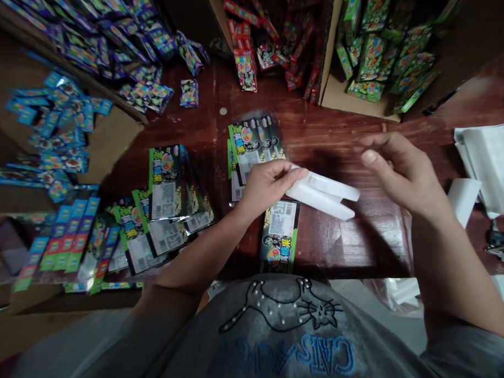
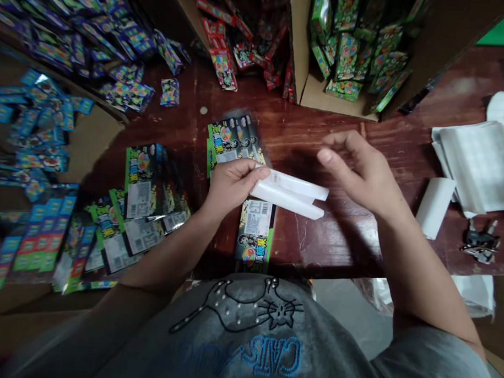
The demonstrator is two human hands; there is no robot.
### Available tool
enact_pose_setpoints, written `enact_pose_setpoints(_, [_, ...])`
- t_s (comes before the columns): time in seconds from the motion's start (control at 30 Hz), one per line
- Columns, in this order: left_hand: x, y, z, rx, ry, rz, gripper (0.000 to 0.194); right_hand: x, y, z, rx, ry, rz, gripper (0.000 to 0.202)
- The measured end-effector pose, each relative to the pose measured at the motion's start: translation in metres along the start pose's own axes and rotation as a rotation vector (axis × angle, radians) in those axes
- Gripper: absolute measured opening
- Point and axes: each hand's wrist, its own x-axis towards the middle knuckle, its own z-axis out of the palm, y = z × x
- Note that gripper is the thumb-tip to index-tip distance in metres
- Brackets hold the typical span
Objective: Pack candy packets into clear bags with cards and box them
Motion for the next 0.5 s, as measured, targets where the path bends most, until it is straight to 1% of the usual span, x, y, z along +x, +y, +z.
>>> enact_pose_setpoints(0.03, [0.000,0.002,0.003,0.028,0.023,0.009,0.045,0.000,-0.009,0.002,-0.073,-0.021,-0.109,0.043])
enact_pose_setpoints(0.1, [-0.001,0.006,0.010,0.059,0.032,0.015,0.056,0.003,-0.022,0.011,-0.191,-0.124,-0.275,0.046])
enact_pose_setpoints(0.17, [-0.003,0.010,0.015,0.061,0.022,0.014,0.063,0.007,-0.027,0.025,-0.238,-0.188,-0.349,0.046])
enact_pose_setpoints(0.23, [-0.005,0.013,0.017,0.024,0.003,0.011,0.065,0.009,-0.024,0.037,-0.209,-0.190,-0.332,0.044])
enact_pose_setpoints(0.3, [-0.008,0.012,0.016,-0.054,-0.053,-0.001,0.060,0.010,-0.019,0.044,-0.142,-0.159,-0.273,0.039])
enact_pose_setpoints(0.37, [-0.010,0.010,0.012,-0.115,-0.136,-0.017,0.052,0.008,-0.015,0.045,-0.070,-0.116,-0.206,0.037])
enact_pose_setpoints(0.4, [-0.011,0.008,0.010,-0.112,-0.161,-0.017,0.047,0.007,-0.014,0.045,-0.033,-0.100,-0.174,0.037])
enact_pose_setpoints(0.43, [-0.012,0.006,0.008,-0.088,-0.167,-0.013,0.042,0.005,-0.013,0.044,0.001,-0.089,-0.150,0.037])
enact_pose_setpoints(0.5, [-0.014,0.004,0.006,-0.017,-0.143,-0.005,0.038,0.003,-0.013,0.042,0.065,-0.059,-0.113,0.038])
